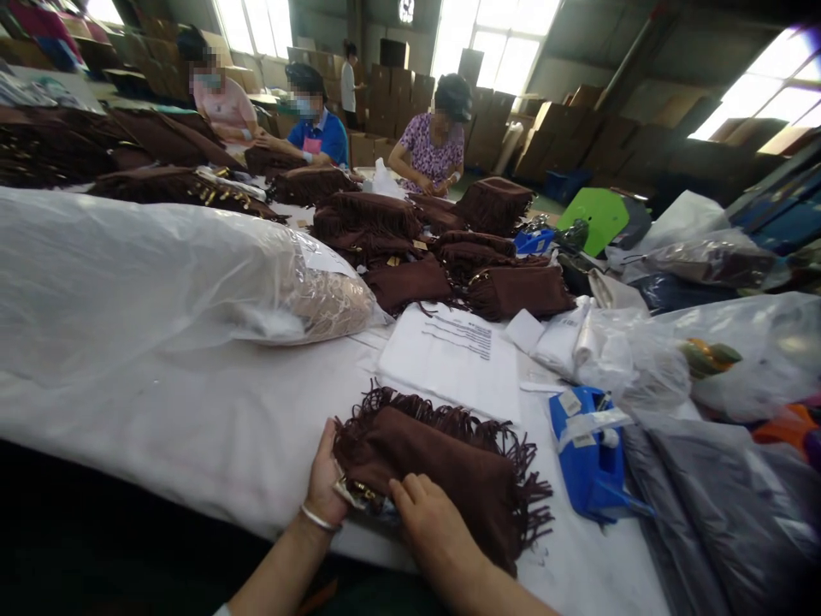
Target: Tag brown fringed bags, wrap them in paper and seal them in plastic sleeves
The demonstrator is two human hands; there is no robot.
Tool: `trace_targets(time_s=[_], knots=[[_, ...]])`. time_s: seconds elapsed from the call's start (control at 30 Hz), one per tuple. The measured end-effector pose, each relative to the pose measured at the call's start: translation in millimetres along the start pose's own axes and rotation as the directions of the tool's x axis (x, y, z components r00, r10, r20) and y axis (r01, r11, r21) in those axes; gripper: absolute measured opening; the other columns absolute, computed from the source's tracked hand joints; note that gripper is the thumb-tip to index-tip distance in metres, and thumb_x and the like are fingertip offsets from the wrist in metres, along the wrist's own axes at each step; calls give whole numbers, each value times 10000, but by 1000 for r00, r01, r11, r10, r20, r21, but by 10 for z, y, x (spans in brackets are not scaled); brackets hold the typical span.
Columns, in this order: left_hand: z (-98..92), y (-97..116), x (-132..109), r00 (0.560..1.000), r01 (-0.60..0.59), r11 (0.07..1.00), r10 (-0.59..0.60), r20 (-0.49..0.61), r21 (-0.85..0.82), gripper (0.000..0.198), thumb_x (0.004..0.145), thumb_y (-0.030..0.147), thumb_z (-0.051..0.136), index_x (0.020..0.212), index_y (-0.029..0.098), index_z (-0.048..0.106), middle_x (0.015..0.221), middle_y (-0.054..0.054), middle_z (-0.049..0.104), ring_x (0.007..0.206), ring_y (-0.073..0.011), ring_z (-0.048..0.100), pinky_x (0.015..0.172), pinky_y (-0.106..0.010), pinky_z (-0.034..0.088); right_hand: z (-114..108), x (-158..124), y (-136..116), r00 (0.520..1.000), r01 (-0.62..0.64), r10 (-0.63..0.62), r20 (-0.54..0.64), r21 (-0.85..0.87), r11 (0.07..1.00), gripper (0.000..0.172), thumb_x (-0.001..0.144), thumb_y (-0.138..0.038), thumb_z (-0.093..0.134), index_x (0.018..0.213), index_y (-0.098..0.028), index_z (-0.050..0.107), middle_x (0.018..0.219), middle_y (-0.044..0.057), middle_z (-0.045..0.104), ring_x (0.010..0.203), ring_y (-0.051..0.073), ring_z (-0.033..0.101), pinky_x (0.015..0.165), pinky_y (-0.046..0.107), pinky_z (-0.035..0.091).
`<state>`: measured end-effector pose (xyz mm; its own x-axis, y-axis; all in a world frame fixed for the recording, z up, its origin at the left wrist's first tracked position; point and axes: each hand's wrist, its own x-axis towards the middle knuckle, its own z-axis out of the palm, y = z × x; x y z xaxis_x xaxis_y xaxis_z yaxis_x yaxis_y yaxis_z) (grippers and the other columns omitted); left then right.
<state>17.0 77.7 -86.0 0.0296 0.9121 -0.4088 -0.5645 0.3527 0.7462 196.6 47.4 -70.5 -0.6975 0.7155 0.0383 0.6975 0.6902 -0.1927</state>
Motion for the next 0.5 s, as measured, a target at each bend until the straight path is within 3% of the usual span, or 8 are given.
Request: trace_targets(time_s=[0.1, 0.2, 0.23, 0.27, 0.37, 0.43, 0.5], knots=[[-35, 114, -30, 992, -122, 921, 97, 85, 371, 676, 899, 613, 238, 1224, 115, 558, 1145, -135, 645, 1145, -291, 548, 989, -475, 431, 73, -55, -30, 999, 36, -38, -26, -50, 998, 448, 762, -110, 635, 1196, -58, 537, 921, 109, 609, 803, 237, 545, 700, 345, 502], [12, 111, -88, 973, -218, 782, 131, 187, 584, 521, 857, 517, 495, 1255, 185, 543, 1330, -84, 524, 1304, -268, 378, 1125, -444, 255, 137, -108, -88, 998, 47, -49, -27, -67, 997, 417, 785, -105, 610, 1192, -63, 530, 928, 102, 607, 822, 241, 542, 712, 355, 506], [36, 78, -122, 961, -267, 681, 132, 245, 682, 507, 838, 462, 555, 1270, 199, 528, 1389, -73, 460, 1344, -265, 305, 1149, -450, 182, 154, -127, -105, 999, 40, -41, -22, -59, 997, 390, 792, -104, 600, 1176, -67, 539, 943, 104, 609, 833, 244, 544, 719, 363, 508], [58, 36, -165, 942, -329, 523, 125, 312, 786, 506, 843, 411, 563, 1299, 202, 496, 1438, -70, 387, 1370, -262, 240, 1157, -464, 132, 160, -150, -113, 999, 30, -31, -10, -44, 999, 357, 800, -100, 589, 1154, -72, 550, 959, 106, 611, 842, 247, 546, 728, 373, 511], [106, -72, -344, 865, -500, -36, 21, 501, 865, 503, 928, 334, 418, 1403, 200, 320, 1511, -77, 202, 1396, -246, 136, 1141, -513, 154, 63, -274, -43, 998, 37, -43, 47, 116, 993, 327, 795, -179, 629, 1107, -100, 576, 1032, 112, 617, 904, 267, 548, 784, 412, 510], [134, -97, -479, 793, -608, -184, -116, 598, 772, 544, 931, 350, 424, 1430, 231, 242, 1520, -60, 170, 1396, -238, 137, 1133, -500, 205, -90, -439, 90, 995, 60, -84, 56, 343, 937, 449, 777, -305, 674, 1177, -144, 551, 1136, 100, 601, 1017, 271, 529, 886, 421, 479], [178, -110, -587, 710, -704, -234, -241, 662, 670, 661, 870, 326, 536, 1438, 267, 203, 1520, -40, 173, 1389, -249, 164, 1122, -495, 245, -236, -685, 246, 998, 51, -67, 7, 572, 819, 474, 810, -369, 636, 1238, -201, 522, 1223, 74, 572, 1112, 232, 504, 972, 380, 429]])
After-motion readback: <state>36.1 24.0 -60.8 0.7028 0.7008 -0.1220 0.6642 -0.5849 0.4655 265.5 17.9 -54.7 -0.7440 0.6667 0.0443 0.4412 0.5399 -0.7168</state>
